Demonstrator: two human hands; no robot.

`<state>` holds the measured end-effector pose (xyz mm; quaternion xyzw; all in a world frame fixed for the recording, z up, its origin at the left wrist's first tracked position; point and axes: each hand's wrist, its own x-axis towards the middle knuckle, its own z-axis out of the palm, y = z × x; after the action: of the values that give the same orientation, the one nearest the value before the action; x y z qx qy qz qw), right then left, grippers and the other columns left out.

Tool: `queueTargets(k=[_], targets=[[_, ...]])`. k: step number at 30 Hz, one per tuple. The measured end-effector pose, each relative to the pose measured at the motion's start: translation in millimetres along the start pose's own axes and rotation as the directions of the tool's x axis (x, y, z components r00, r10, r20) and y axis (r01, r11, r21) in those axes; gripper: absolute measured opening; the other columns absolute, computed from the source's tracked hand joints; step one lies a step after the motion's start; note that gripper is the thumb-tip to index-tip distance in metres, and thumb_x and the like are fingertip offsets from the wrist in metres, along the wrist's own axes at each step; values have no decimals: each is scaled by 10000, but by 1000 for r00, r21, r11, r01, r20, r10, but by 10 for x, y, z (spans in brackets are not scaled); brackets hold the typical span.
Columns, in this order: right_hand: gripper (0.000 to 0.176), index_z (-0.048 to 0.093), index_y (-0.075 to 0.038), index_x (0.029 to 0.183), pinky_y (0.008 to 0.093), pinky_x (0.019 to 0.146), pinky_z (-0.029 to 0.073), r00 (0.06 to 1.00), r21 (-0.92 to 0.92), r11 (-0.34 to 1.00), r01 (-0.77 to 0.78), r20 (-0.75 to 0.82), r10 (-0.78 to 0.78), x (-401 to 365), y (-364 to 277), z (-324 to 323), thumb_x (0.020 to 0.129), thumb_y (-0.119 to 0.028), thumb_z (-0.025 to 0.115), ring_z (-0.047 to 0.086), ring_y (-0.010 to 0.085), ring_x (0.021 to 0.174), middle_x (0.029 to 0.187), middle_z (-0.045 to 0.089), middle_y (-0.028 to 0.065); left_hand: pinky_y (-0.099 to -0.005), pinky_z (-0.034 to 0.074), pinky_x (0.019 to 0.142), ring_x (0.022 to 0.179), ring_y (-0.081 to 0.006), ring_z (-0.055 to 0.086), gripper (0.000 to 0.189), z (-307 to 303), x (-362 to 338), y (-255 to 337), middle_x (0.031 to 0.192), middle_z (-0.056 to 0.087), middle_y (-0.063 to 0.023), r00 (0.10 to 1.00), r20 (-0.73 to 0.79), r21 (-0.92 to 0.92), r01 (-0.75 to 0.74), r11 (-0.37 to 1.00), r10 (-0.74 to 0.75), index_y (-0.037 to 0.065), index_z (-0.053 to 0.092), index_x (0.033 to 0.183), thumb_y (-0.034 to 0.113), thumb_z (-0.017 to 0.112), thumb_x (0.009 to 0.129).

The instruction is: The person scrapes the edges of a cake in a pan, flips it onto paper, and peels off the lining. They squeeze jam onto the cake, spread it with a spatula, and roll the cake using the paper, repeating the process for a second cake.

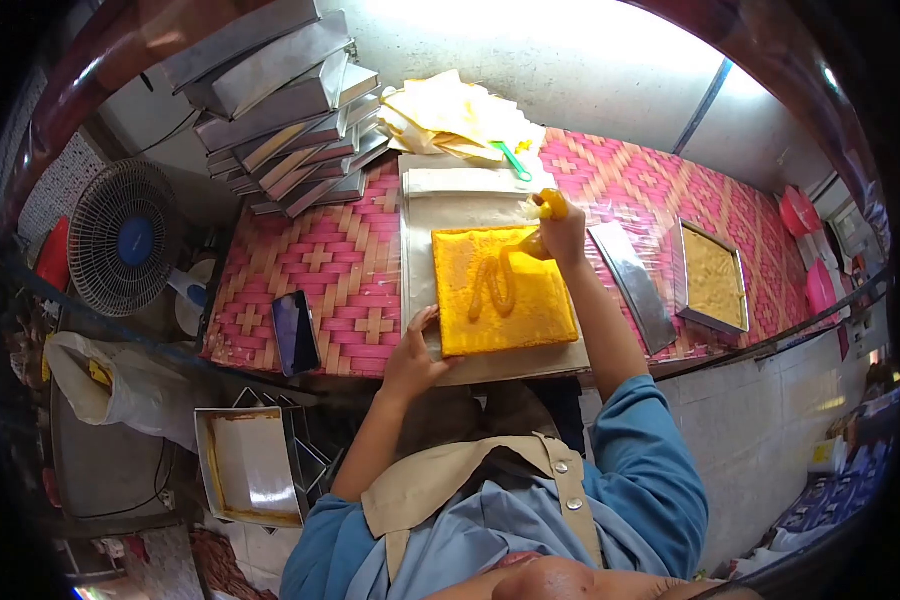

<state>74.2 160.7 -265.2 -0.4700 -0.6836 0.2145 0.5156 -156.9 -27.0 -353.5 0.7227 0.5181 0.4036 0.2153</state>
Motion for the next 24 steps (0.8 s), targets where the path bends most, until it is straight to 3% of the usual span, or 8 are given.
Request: queueTargets(k=[1,5,9,13,14,17,19,24], targets=[[183,669,-72,938,287,654,497,998,35,998,48,-36,-47,16,-18,29,798,-18,564,652,196,715,805,682,86,-382,384,1014,1206,-292,461,923,-7,4,4,1324,420,-177,1000,-11,3,-4,1000,4,97,155,1338,285,792,697],[133,672,-63,883,298,607,506,920,-122,945,304,295,-258,-205,-75,-91,804,-20,573,657,190,689,787,679,100,-385,383,1016,1204,-293,464,926,-14,13,25,1320,425,-172,999,-22,9,25,1000,-25,101,147,1339,310,786,702],[126,674,-43,886,290,607,508,984,42,994,99,142,-104,15,-69,-255,808,-28,576,657,155,692,796,690,92,-394,382,1018,1207,-292,460,928,-16,-9,21,1329,417,-167,1000,8,25,23,999,-23,108,145,1341,336,780,704],[116,647,-33,886,265,657,514,951,-23,970,244,203,-234,-201,-147,-263,807,-13,565,658,155,722,832,694,92,-364,402,999,1200,-260,471,928,3,2,30,1342,406,-151,1000,-30,27,-10,1000,10,90,194,1340,306,803,674],[104,647,-56,885,287,645,516,945,111,978,179,257,-202,-308,-96,-222,830,-76,561,663,195,713,802,688,84,-364,402,999,1200,-260,471,928,-22,1,58,1342,406,-151,1000,-25,30,-11,999,11,90,194,1340,306,803,674],[109,642,-57,843,295,632,517,890,32,974,225,401,-218,-558,-117,-386,848,-128,561,664,227,711,771,682,81,-373,363,1032,1215,-283,450,902,-55,19,98,1353,378,-169,1000,-14,-60,2,998,-3,91,191,1344,271,791,696],[114,620,-42,799,299,620,514,810,-267,895,359,565,-156,-590,-193,-515,848,-132,572,657,250,699,756,676,76,-379,317,1058,1234,-293,422,779,-63,1,79,1357,362,-180,988,-139,-128,-87,988,69,77,236,1336,189,738,751],[170,551,-43,770,290,626,496,963,222,961,165,172,-205,-509,-494,-466,890,-163,564,643,161,708,758,627,72,-373,304,1055,1263,-245,378,494,26,68,416,1344,377,-150,993,-94,-462,20,887,-72,41,335,1290,133,567,863]])
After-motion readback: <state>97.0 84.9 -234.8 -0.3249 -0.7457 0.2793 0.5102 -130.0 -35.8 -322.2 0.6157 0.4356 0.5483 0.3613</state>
